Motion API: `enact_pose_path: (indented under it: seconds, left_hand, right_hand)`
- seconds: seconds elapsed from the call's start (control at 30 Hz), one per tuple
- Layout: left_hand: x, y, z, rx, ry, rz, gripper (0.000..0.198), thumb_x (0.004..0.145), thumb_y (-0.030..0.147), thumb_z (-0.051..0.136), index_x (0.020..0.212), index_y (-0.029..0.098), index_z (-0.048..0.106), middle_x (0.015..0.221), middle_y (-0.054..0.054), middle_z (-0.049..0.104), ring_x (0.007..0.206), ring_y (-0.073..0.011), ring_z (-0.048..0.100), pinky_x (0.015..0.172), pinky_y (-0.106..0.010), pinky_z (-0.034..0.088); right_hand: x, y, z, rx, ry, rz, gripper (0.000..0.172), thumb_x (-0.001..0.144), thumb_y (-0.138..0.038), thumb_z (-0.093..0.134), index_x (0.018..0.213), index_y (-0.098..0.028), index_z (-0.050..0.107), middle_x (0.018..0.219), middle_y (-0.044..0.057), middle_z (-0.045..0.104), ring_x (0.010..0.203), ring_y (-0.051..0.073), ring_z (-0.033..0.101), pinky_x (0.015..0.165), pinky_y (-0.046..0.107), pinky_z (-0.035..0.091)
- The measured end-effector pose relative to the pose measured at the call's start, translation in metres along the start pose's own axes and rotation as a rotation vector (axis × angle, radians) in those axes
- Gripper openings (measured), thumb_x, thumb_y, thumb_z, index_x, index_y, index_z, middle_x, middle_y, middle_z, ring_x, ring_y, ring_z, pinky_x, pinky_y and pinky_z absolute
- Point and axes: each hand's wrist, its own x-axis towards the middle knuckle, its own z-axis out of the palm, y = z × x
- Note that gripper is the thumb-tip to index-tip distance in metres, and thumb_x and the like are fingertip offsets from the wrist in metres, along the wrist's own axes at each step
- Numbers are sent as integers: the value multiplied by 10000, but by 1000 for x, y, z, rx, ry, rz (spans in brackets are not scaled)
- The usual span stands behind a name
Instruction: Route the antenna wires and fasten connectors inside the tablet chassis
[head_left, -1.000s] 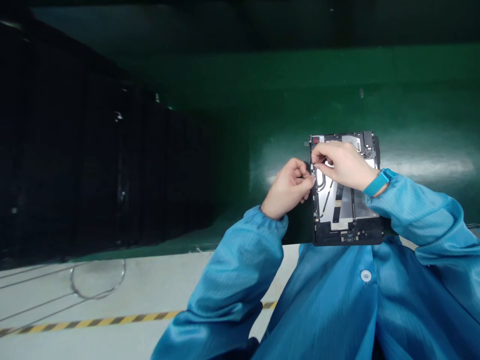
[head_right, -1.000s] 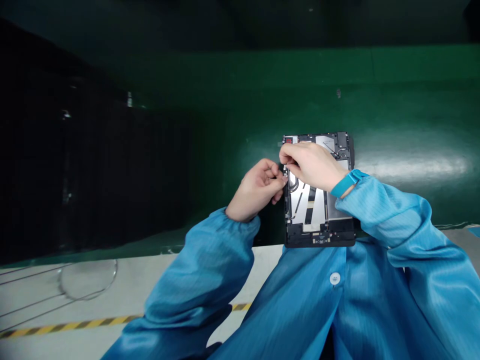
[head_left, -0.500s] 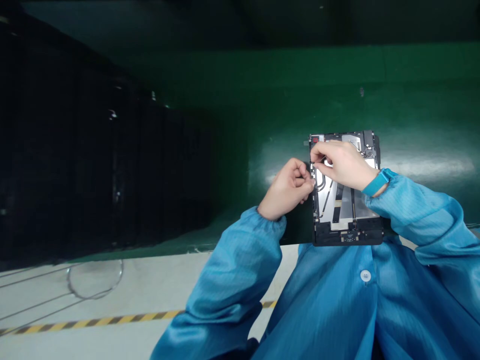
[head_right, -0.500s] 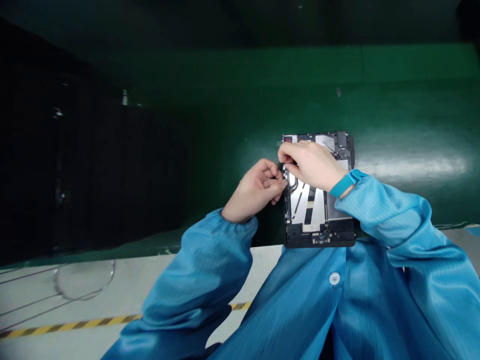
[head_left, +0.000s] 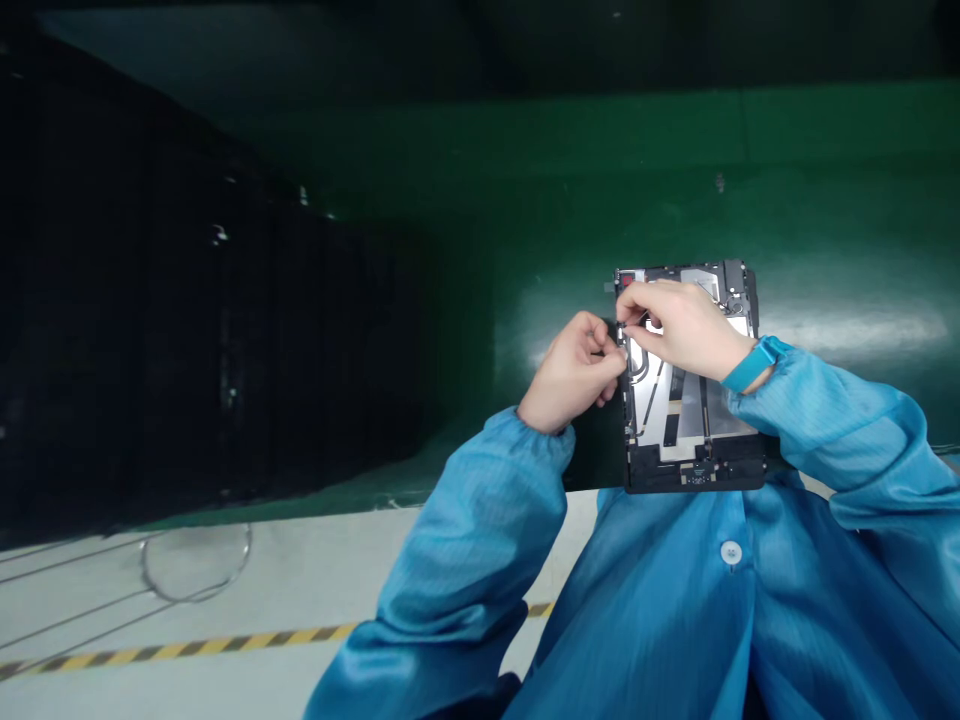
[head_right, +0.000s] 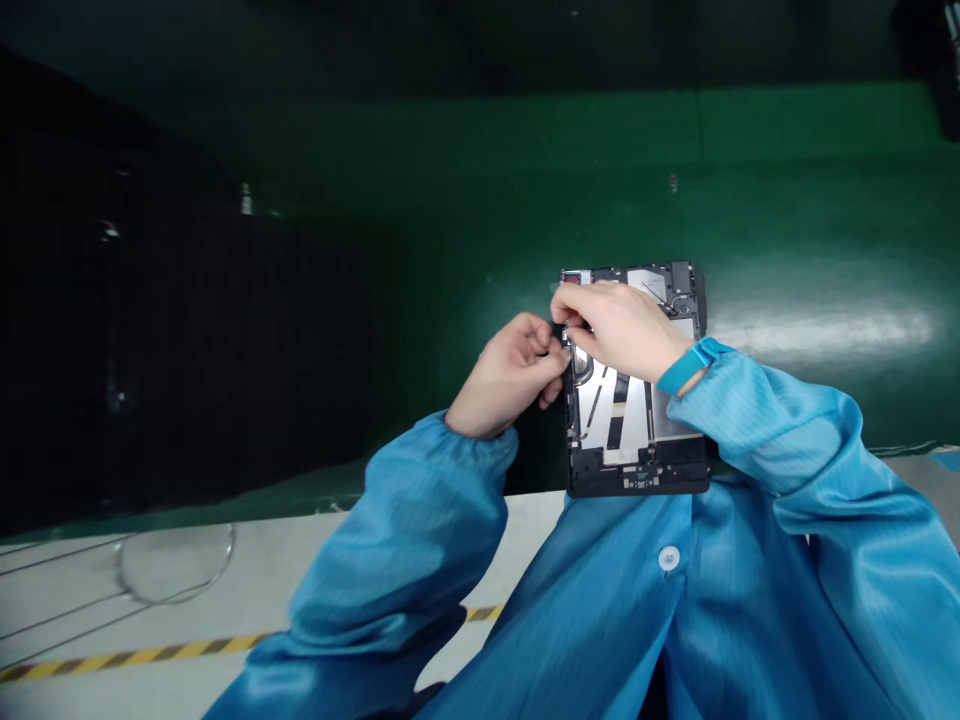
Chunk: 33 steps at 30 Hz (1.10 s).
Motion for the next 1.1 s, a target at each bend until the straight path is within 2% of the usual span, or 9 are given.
enact_pose_path:
  seconds: [0.17, 0.3, 0.4, 0.6, 0.7, 0.8, 0.93, 1.1]
  left_hand:
    - [2, 2, -1, -5, -31, -17, 380, 624, 176, 618, 859, 262, 331, 494, 162, 494, 309, -75, 441, 294, -164, 329]
    - [3, 4, -2, 25, -59, -48, 375, 631, 137, 601, 858, 263, 330, 461, 165, 475, 298, -73, 413, 294, -155, 297]
    - [6, 8, -2, 56, -29, -79, 392, 636, 94, 612, 855, 262, 333, 442, 167, 461, 283, -66, 383, 295, -147, 256]
    - [22, 20, -1, 16, 31, -128, 419, 661, 44, 631, 854, 264, 331, 419, 173, 405, 271, -56, 331, 315, -135, 192]
    - [30, 21, -1, -24, 17, -140, 411, 693, 65, 647, 859, 265, 329, 401, 173, 396, 267, -60, 329, 324, -127, 195]
    - [34, 16, -1, -58, 8, -93, 402, 722, 92, 661, 859, 267, 326, 382, 168, 404, 272, -68, 338, 324, -124, 220]
    - [35, 8, -3, -85, -18, -34, 406, 764, 163, 721, 857, 261, 338, 374, 155, 435, 268, -71, 364, 328, -125, 251]
    - [35, 9, -3, -77, -35, -27, 428, 801, 232, 778, 847, 256, 354, 376, 132, 473, 265, -70, 373, 323, -135, 250]
  right_hand:
    - [0, 0, 0, -1, 6, -4, 153, 879, -84, 570, 964, -194, 634, 915, 39, 690, 882, 201, 604, 803, 299, 396]
    - [0, 0, -1, -4, 92, 22, 137, 873, -88, 607, 937, -207, 626, 907, 28, 697, 867, 198, 596, 818, 308, 407]
    - [3, -1, -3, -1, 159, 92, 131, 866, -102, 635, 927, -217, 627, 894, 18, 706, 856, 197, 597, 802, 310, 415]
    - [6, 0, -4, 28, 195, 161, 166, 823, -78, 640, 917, -216, 640, 872, 3, 721, 795, 171, 613, 768, 298, 441]
    - [5, 1, -3, 20, 224, 178, 185, 807, -63, 625, 918, -209, 646, 836, 0, 713, 780, 168, 615, 756, 295, 442]
    - [5, 2, -2, -18, 224, 202, 193, 795, -59, 629, 919, -206, 648, 814, 0, 710, 769, 170, 607, 752, 297, 436]
    - [5, 1, -2, -70, 209, 209, 187, 805, -63, 617, 924, -205, 647, 813, 6, 715, 758, 176, 590, 765, 313, 432]
    - [5, 3, -3, -58, 215, 186, 186, 791, -66, 620, 911, -207, 642, 812, 7, 709, 756, 175, 599, 758, 309, 443]
